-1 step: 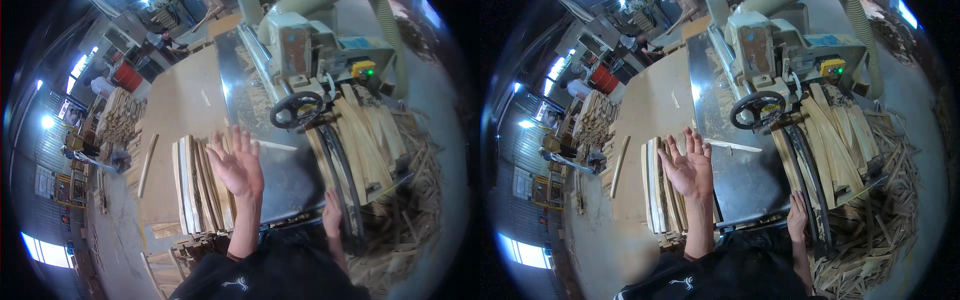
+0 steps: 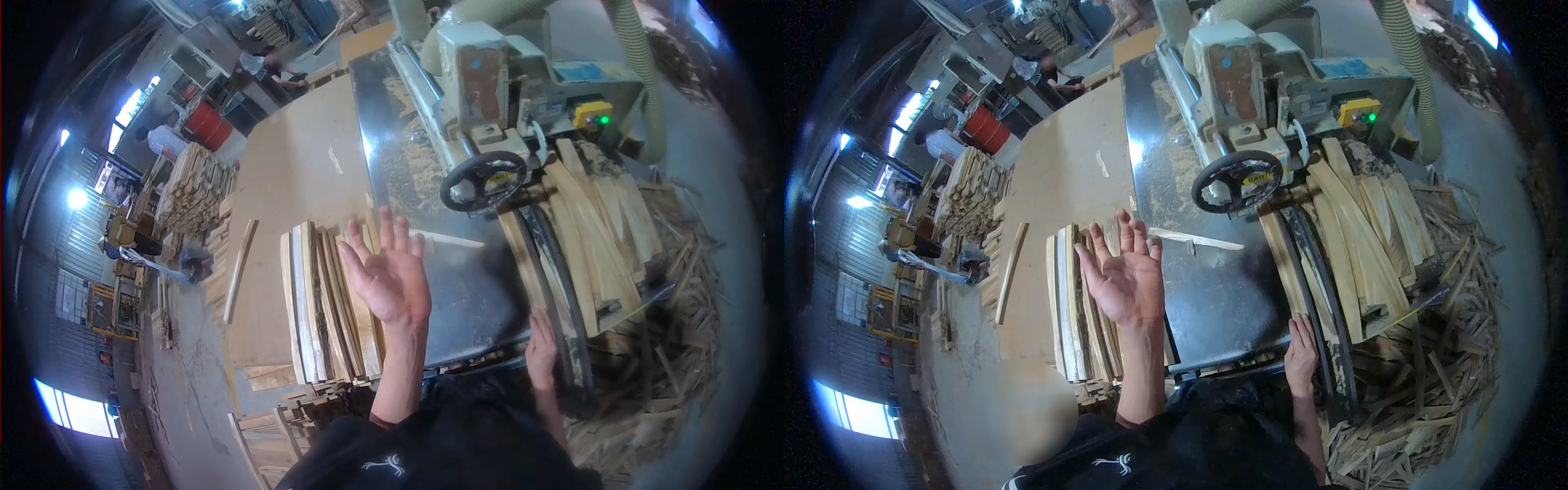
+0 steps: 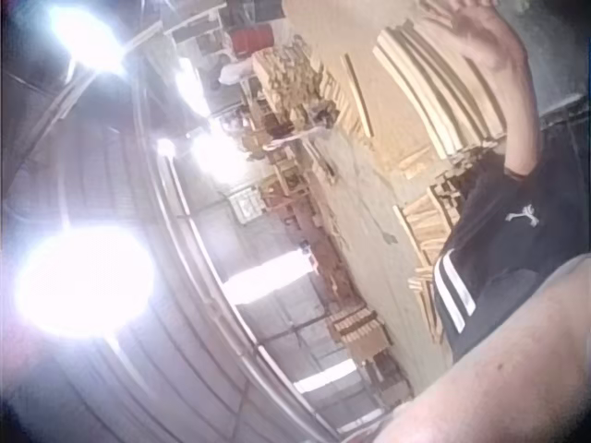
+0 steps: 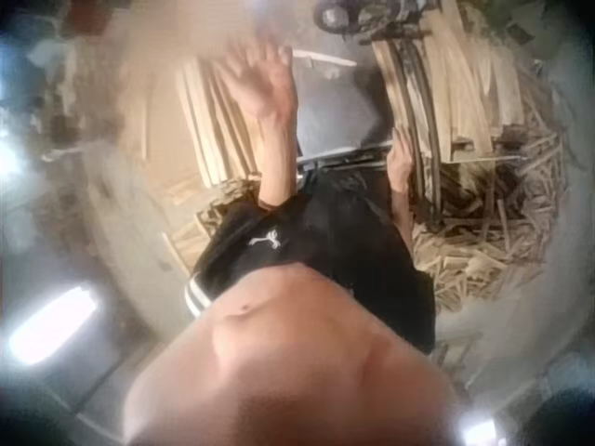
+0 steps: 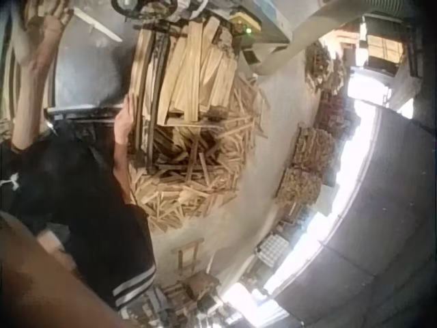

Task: The recorder is operating a machine to cut or shape small wooden slats in a factory setting.

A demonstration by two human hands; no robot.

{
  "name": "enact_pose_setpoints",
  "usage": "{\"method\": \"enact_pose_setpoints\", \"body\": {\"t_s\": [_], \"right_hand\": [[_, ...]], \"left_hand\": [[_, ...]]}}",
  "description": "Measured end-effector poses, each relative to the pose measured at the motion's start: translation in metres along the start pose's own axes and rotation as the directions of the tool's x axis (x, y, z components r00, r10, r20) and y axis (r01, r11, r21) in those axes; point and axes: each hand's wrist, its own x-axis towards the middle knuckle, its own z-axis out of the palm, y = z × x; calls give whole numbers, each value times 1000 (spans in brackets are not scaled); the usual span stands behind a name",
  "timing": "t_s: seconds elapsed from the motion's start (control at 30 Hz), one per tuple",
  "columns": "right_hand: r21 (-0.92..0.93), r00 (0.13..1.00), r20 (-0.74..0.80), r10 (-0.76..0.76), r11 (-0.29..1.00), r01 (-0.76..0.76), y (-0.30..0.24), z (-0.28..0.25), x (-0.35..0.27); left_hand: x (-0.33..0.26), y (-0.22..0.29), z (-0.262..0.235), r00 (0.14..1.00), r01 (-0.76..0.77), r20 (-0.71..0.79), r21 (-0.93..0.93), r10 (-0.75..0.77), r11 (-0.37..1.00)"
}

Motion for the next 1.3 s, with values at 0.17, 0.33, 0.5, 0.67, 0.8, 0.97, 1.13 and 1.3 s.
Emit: {"method": "enact_pose_setpoints", "body": {"t_s": [0.17,0.33,0.5,0.67,0.8,0.97,1.13,1.3], "right_hand": [[11,1000,3,-21,1000,20,-1,0,1],[1,1000,13,-17,1000,17,-2,-3,1],[-17,1000,19,17,1000,-16,-1,-2,-1],[-26,999,30,20,999,-20,0,-2,0],[-24,1000,19,9,1000,-8,-1,-3,0],[-13,1000,14,4,1000,-4,-4,-4,3],[5,1000,27,4,1000,-4,-5,-8,4],[-10,999,36,12,1000,-12,2,-4,-1]], "left_hand": [[-8,-2,0,1000,25,4,-55,-25,998],[-13,-18,-1,993,98,-66,12,-97,995],[-27,-45,-22,960,270,-105,106,-259,957],[-33,-68,-39,899,418,-142,-6,-415,908],[-29,-70,-42,912,366,-145,-132,-383,921],[-19,-62,-41,953,260,-129,-124,-275,958],[-14,-54,-49,949,260,-125,-217,-291,941],[-23,-54,-38,955,221,-157,-192,-252,956]]}}
